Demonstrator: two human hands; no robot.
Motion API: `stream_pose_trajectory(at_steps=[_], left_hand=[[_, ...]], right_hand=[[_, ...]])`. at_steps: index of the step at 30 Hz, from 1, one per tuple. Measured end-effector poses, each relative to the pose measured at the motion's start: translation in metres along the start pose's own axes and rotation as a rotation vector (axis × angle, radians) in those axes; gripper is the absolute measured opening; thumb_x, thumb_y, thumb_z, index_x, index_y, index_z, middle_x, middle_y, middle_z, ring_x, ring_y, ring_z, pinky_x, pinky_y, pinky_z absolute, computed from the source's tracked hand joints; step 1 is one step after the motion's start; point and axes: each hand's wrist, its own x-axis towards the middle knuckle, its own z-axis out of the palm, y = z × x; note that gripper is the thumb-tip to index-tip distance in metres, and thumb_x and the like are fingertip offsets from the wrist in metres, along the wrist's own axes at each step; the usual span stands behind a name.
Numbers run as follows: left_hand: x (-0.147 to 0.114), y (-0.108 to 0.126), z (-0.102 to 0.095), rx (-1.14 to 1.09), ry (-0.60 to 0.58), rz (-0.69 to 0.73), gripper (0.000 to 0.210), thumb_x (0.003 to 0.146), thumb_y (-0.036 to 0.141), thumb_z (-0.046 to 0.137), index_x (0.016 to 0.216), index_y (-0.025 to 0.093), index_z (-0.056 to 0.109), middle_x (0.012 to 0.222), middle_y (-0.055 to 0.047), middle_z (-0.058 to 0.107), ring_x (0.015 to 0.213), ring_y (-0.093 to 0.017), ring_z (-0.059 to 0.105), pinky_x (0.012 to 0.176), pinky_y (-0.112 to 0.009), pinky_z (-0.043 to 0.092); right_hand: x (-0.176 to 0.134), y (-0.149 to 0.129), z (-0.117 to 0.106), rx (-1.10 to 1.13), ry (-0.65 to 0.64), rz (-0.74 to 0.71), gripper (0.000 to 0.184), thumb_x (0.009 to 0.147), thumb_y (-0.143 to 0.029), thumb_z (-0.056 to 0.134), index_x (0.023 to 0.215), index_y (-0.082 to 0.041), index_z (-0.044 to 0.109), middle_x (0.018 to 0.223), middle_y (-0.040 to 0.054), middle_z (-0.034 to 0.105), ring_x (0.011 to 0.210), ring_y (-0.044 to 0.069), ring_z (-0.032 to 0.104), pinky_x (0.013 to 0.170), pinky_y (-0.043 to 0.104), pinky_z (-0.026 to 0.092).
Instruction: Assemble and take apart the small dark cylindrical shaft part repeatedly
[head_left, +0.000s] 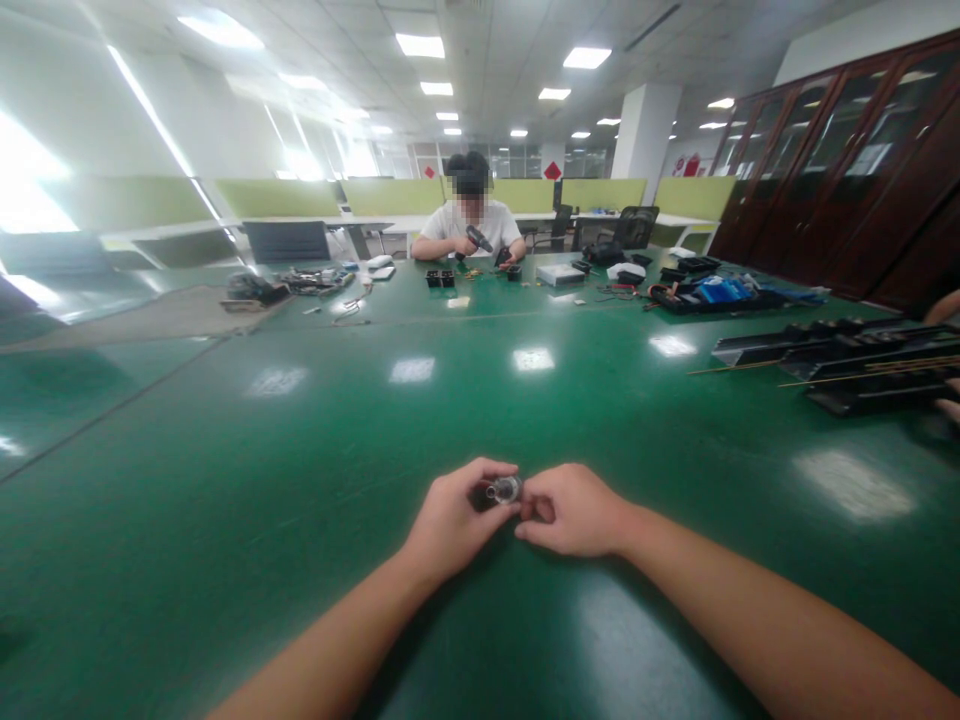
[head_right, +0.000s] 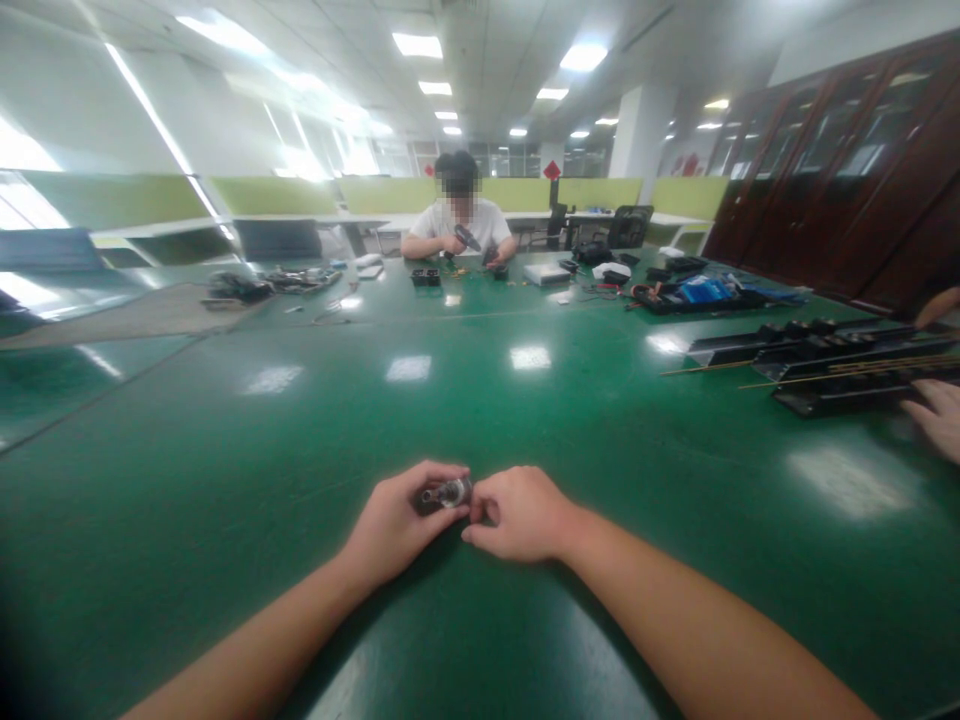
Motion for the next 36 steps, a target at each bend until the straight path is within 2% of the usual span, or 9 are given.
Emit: stream_pose_trajectory(at_steps=[6,17,28,36], left_hand=[[0.002,0.007,-0.001,-0.055,-0.013,-0.028,0.023,0.076,0.026,0.078,0.094,0.021,0.067,0.091,0.0,0.071,0.082,-0.015,0.066,0.076,-0.025,0.052],[0.003,0.002,0.0,-0.124,-0.055,-0.087,0.029,0.076,0.036,0.079,0.09,0.017,0.061,0.083,-0.001,0.067,0.076,-0.016,0.064,0.072,-0.025,0.052],[0.002,-0.002,0.002,-0.177,-0.046,-0.111,0.033,0.074,0.034,0.081,0.092,0.018,0.06,0.088,-0.001,0.069,0.081,-0.016,0.066,0.076,-0.027,0.053],[0.004,0.0,0.002,-0.159,-0.031,-0.095,0.031,0.073,0.032,0.082,0.092,0.018,0.062,0.089,-0.002,0.068,0.081,-0.016,0.065,0.073,-0.026,0.052]], right_hand=[[0.0,-0.001,-0.001,-0.031,0.0,-0.006,0.016,0.076,-0.034,0.072,0.074,-0.02,0.064,0.06,-0.0058,0.058,0.054,0.009,0.05,0.053,0.021,0.027],[0.0,0.002,0.002,-0.04,0.011,-0.015,0.022,0.076,-0.035,0.072,0.067,-0.019,0.06,0.059,-0.0053,0.057,0.054,0.009,0.049,0.053,0.022,0.026],[-0.001,0.001,0.001,-0.045,0.009,-0.022,0.024,0.077,-0.035,0.072,0.067,-0.019,0.058,0.059,-0.0057,0.057,0.054,0.008,0.049,0.053,0.022,0.025],[0.0,0.001,0.001,-0.044,0.008,-0.015,0.022,0.077,-0.035,0.072,0.068,-0.019,0.059,0.059,-0.0059,0.057,0.054,0.008,0.049,0.053,0.022,0.025]])
